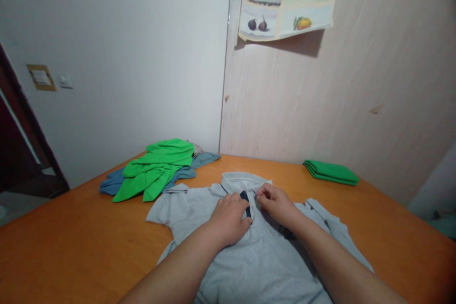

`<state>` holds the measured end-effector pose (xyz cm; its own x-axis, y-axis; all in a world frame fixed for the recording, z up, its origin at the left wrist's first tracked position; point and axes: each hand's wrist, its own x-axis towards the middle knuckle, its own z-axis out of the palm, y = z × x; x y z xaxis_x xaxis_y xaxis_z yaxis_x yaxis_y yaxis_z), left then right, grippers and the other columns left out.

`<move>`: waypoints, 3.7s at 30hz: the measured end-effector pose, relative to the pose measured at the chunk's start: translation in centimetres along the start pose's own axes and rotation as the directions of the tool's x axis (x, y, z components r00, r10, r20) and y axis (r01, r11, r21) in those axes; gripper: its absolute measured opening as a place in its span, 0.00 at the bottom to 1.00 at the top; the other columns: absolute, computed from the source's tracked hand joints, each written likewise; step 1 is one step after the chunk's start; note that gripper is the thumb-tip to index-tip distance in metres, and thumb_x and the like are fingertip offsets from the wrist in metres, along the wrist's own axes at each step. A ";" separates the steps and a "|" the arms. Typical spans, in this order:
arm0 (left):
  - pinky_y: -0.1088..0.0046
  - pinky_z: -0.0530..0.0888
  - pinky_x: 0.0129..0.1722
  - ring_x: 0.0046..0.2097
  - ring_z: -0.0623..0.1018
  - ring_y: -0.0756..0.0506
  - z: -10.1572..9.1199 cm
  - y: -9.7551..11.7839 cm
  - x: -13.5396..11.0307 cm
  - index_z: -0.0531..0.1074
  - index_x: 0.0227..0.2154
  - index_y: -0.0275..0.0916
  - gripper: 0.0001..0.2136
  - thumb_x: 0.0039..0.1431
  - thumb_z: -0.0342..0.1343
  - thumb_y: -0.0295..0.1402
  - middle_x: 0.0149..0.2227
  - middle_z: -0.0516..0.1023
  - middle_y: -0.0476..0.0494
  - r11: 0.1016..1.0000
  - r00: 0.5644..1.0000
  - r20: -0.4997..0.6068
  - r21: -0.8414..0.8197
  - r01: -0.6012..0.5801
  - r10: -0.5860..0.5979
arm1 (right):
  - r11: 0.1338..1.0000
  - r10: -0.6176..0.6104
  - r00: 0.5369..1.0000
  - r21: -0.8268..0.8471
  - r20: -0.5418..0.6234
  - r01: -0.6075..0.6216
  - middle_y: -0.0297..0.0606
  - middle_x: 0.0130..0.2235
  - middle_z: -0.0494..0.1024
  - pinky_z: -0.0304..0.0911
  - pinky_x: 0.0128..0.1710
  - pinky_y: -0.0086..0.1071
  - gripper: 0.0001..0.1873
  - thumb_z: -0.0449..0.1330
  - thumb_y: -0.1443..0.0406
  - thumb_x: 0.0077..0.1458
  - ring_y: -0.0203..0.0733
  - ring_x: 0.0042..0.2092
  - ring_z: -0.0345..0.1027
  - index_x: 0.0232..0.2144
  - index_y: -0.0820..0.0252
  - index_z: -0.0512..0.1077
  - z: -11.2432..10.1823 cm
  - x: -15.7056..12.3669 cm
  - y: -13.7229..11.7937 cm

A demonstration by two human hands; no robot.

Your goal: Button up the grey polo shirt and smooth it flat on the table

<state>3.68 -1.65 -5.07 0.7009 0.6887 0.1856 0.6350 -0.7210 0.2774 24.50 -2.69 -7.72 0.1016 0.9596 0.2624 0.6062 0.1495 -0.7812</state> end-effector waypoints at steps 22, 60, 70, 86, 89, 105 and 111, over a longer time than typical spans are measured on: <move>0.59 0.69 0.50 0.53 0.70 0.36 0.0 0.1 0.0 0.73 0.45 0.44 0.13 0.60 0.52 0.42 0.49 0.71 0.39 1.000 0.999 0.034 0.017 0.020 -0.020 | 0.969 0.060 0.977 -0.248 0.204 -0.008 0.31 0.25 0.74 0.52 0.28 0.27 0.05 0.59 0.64 0.51 0.35 0.29 0.64 0.26 0.58 0.72 0.7 -1.0 -1.5; 0.72 0.67 0.36 0.40 0.75 0.44 1.4 -0.5 1.6 0.77 0.32 0.42 0.08 0.56 0.52 0.29 0.34 0.76 0.44 0.978 0.986 -0.154 -0.206 0.036 -0.069 | 0.950 0.283 0.934 0.074 0.220 -0.305 0.28 0.18 0.68 0.50 0.18 0.23 0.06 0.57 0.62 0.48 0.29 0.18 0.57 0.24 0.58 0.70 0.4 -0.8 -1.6; 0.73 0.63 0.32 0.37 0.75 0.44 1.5 0.3 1.9 0.77 0.31 0.43 0.05 0.52 0.56 0.31 0.34 0.78 0.46 0.966 0.973 -0.089 -0.169 0.194 -0.211 | 0.930 0.288 0.922 0.155 0.260 -0.334 0.28 0.18 0.69 0.49 0.18 0.23 0.05 0.58 0.63 0.45 0.29 0.18 0.57 0.26 0.59 0.72 0.1 -0.6 -1.9; 0.75 0.61 0.29 0.34 0.74 0.47 2.8 -0.4 2.6 0.74 0.28 0.40 0.05 0.54 0.53 0.28 0.30 0.78 0.48 0.899 0.959 -0.123 -0.394 0.190 -0.257 | 0.912 0.236 0.923 0.257 0.306 -0.318 0.28 0.20 0.70 0.48 0.18 0.23 0.07 0.59 0.61 0.45 0.28 0.18 0.56 0.27 0.59 0.72 -0.4 -0.6 -2.2; 0.75 0.62 0.29 0.33 0.74 0.47 3.1 -0.7 2.8 0.73 0.28 0.39 0.06 0.55 0.51 0.27 0.29 0.77 0.48 0.878 0.961 -0.114 -0.446 0.176 -0.251 | 0.913 0.222 0.924 0.268 0.311 -0.309 0.27 0.20 0.70 0.49 0.18 0.23 0.07 0.59 0.61 0.44 0.28 0.19 0.56 0.27 0.59 0.72 -0.5 -0.6 -2.4; 0.74 0.59 0.28 0.32 0.75 0.47 1.3 1.1 1.9 0.75 0.28 0.43 0.06 0.50 0.55 0.26 0.30 0.78 0.49 0.926 0.962 -0.013 -0.274 0.259 -0.273 | 0.921 0.273 0.914 0.193 0.301 -0.338 0.29 0.21 0.72 0.49 0.18 0.22 0.06 0.57 0.62 0.44 0.29 0.19 0.61 0.26 0.58 0.70 -0.6 -0.8 -2.4; 0.74 0.62 0.31 0.34 0.74 0.46 2.3 0.2 2.3 0.74 0.29 0.41 0.05 0.54 0.53 0.27 0.31 0.77 0.48 0.929 0.968 -0.108 -0.322 0.183 -0.228 | 0.925 0.222 0.927 0.235 0.302 -0.298 0.28 0.22 0.72 0.51 0.19 0.22 0.06 0.57 0.62 0.45 0.29 0.20 0.61 0.26 0.58 0.70 -0.6 -0.7 -2.2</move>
<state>6.21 -0.40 -6.75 0.4986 0.8390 0.2179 0.6135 -0.5191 0.5951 23.54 -3.86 -5.92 -0.0098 0.9948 -0.1012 0.3450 -0.0916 -0.9341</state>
